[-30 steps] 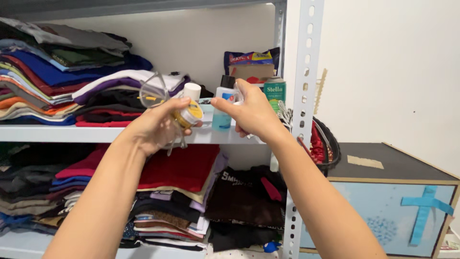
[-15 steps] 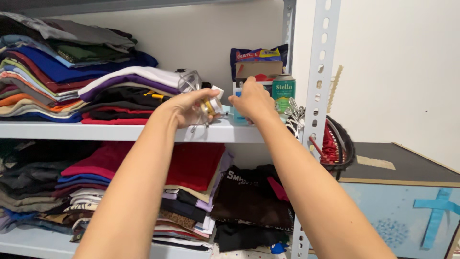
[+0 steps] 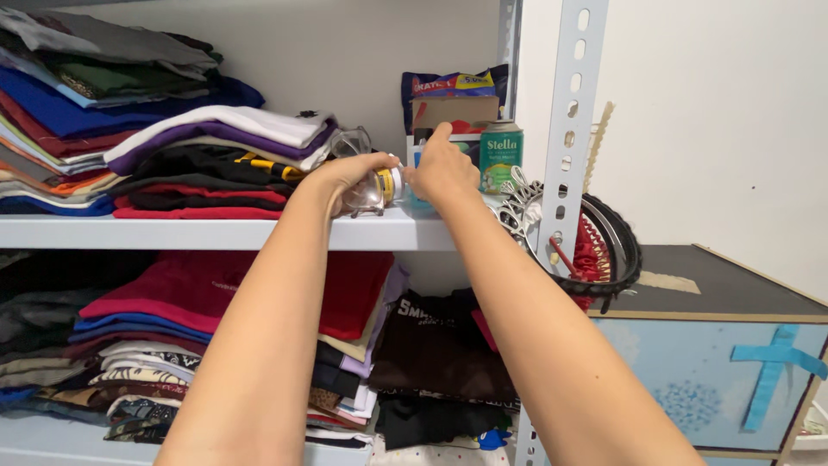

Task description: The person clears small items from a cabinet top, then wipes the top surface, front panels, and interior of a cabinet door with a cloth. They move items like glasses and bottles aside, wipe multiple surfaces, open a cabinet door to wipe inside, and close it.

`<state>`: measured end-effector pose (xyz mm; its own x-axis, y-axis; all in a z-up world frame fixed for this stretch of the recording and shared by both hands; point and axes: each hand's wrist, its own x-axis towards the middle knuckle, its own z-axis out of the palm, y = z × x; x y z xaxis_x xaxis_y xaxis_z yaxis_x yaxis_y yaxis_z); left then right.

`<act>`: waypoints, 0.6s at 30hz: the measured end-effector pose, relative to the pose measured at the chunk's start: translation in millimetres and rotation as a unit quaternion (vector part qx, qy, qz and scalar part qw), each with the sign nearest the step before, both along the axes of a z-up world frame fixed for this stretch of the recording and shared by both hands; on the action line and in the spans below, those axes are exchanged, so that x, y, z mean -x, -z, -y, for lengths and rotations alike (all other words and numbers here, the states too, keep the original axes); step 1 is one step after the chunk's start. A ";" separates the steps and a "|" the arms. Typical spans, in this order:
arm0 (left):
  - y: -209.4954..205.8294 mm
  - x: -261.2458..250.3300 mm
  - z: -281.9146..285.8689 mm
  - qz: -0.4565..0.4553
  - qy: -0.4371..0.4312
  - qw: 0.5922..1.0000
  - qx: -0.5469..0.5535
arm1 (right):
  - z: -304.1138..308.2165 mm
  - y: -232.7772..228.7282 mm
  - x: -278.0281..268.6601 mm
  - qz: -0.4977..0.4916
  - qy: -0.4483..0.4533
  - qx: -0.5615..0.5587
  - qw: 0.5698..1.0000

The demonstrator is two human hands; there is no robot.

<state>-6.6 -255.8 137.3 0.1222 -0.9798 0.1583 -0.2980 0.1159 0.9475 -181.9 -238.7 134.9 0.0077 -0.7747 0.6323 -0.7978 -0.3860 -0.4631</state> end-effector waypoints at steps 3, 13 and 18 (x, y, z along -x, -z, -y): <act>-0.2 2.0 0.9 0.031 -0.051 0.998 0.017 | 12.9 2.8 -3.2 -0.006 0.008 0.010 1.000; 6.2 -2.9 12.1 -0.004 -0.146 0.982 0.117 | 13.1 13.1 -6.6 0.059 -0.012 0.035 0.998; 8.3 -2.1 14.1 0.017 -0.204 0.967 0.150 | 5.8 9.0 -5.1 0.116 -0.015 0.030 0.993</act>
<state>-4.4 -269.9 129.0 0.4789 -0.7605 0.4386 -0.4081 0.2495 0.8782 -176.8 -244.4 125.8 -0.1208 -0.7371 0.6649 -0.6596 -0.4409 -0.6086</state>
